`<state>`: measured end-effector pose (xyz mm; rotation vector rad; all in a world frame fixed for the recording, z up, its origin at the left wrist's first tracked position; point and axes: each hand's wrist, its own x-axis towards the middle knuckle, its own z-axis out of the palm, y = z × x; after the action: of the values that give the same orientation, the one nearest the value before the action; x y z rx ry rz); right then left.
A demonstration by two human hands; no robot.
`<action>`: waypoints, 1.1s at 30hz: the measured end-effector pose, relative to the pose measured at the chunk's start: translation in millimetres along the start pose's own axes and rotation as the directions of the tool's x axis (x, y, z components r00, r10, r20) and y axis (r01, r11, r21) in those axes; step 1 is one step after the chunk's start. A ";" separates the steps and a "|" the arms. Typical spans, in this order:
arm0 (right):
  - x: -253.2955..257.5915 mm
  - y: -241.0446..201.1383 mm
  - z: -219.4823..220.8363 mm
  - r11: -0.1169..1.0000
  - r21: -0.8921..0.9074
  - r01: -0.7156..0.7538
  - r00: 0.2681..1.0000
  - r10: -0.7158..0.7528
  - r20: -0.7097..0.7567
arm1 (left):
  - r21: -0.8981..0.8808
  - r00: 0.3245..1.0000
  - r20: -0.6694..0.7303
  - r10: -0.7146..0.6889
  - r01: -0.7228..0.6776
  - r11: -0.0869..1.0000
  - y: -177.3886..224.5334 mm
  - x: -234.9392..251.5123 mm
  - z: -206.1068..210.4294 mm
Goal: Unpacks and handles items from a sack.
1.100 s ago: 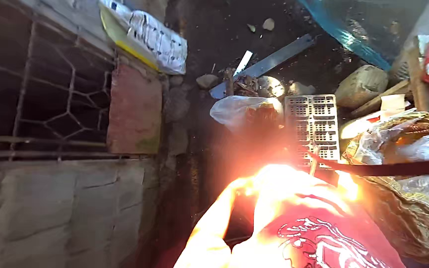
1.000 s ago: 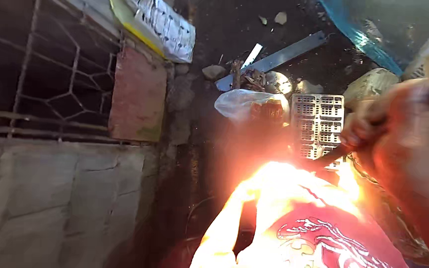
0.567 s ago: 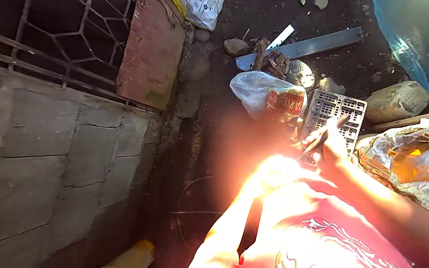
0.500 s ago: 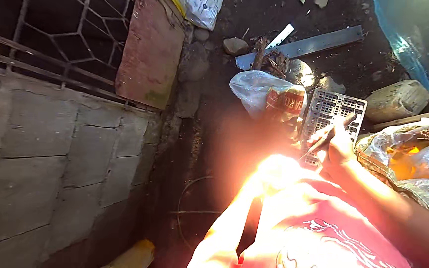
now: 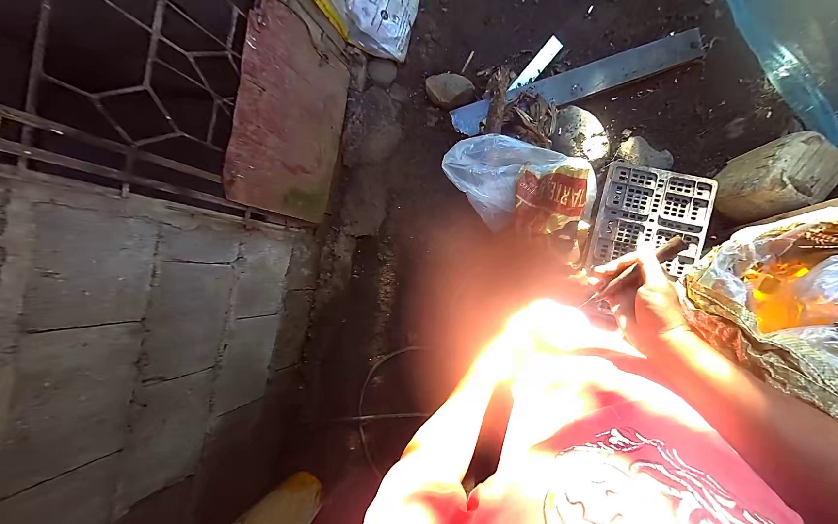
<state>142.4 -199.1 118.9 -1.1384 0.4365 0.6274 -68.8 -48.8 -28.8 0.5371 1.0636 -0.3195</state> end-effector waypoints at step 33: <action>-129.2 -167.4 -190.1 0.188 -0.982 -0.026 0.829 -0.545 -0.126 | 0.653 0.643 0.757 -0.117 -0.752 0.088 -14.7 20.0 423.8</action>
<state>154.5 -453.3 245.6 -2.6207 0.1590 0.2089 245.9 -298.3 108.8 1.7467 -0.2619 -0.7009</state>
